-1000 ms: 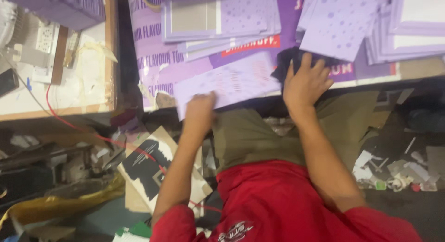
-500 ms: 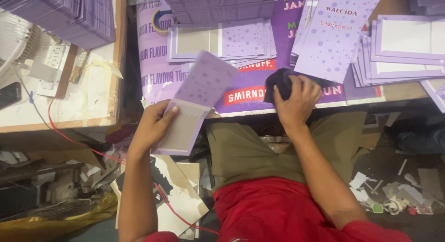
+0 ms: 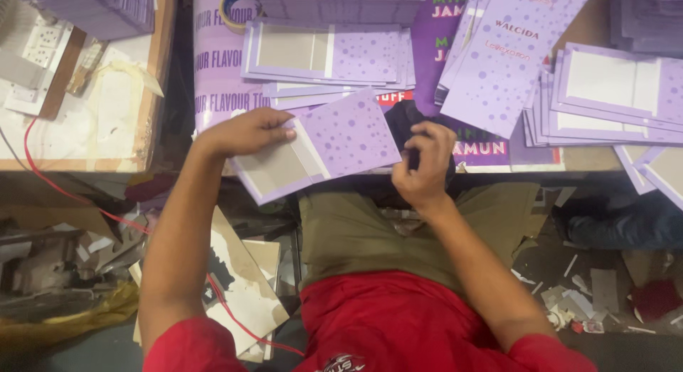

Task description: The person repeatedly picks up a purple printed sheet and a white insert, places the insert inside the sheet, folds the sheet around it, and stacks the finished packs. The person handles the items one at a time and accumulates a growing stack of completed packs on the table.

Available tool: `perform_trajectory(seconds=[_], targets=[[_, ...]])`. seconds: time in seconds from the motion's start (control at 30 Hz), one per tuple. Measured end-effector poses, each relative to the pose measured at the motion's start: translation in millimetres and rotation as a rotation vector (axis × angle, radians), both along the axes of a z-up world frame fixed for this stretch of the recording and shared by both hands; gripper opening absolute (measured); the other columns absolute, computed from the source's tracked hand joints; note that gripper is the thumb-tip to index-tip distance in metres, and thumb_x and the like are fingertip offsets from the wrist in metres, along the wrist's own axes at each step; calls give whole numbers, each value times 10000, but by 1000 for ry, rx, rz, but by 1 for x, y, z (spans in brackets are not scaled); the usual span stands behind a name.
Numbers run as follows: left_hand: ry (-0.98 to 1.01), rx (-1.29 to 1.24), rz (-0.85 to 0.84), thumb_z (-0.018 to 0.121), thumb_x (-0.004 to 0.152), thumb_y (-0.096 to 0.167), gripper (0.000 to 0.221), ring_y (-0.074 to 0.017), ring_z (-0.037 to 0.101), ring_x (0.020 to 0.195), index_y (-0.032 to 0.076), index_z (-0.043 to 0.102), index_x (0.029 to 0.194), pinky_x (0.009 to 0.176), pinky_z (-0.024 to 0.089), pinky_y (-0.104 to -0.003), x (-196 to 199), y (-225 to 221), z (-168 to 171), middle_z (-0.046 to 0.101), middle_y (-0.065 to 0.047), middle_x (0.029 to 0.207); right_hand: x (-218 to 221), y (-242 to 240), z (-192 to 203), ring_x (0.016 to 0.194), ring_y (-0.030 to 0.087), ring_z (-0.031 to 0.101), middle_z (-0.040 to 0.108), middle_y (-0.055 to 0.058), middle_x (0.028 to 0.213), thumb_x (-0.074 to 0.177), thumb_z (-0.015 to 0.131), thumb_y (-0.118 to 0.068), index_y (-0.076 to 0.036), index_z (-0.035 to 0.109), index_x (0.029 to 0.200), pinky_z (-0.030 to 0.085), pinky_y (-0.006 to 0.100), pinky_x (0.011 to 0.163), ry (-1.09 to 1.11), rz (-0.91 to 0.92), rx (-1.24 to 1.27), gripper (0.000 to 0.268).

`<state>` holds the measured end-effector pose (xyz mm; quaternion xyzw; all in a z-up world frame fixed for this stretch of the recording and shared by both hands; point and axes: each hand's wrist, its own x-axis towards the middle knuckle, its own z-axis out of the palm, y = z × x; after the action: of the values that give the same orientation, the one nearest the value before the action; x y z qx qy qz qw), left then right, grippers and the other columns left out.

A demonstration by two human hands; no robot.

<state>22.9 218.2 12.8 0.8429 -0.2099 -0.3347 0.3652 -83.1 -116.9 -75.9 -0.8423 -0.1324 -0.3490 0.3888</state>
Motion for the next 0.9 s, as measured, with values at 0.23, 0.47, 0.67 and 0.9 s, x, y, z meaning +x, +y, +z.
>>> perform_trajectory(seconds=[0.23,0.47,0.67,0.9], targets=[[99,77,-70,630,959,334,413,-182,666,943,50,695,1251,853,534,-347,31,16,-25,761,-86,1036,24,17,8,1063,179,681,701,127,1195,945,667,-160,-50,493,1416,552,310,945,792,507,1008,514],[-560,262,-36,829,721,554,1006,-375,465,1325,128,397,1524,1086,337,-577,0,-55,-50,524,-189,1418,48,45,-4,872,234,788,783,169,949,772,856,-187,22,692,1173,608,347,773,696,130,259,481],[-808,142,39,785,699,748,1298,-478,323,1452,-38,220,1564,1197,185,-658,-54,-92,-91,370,-294,1543,59,51,4,850,324,763,768,197,915,768,883,-309,-2,720,1089,591,417,771,806,-34,50,472],[-748,76,135,833,650,702,1268,-434,372,1439,-21,282,1533,1197,204,-636,-53,-88,-85,431,-247,1523,97,63,7,878,410,717,735,226,934,680,946,-323,13,668,1104,559,489,754,710,-83,-59,609]])
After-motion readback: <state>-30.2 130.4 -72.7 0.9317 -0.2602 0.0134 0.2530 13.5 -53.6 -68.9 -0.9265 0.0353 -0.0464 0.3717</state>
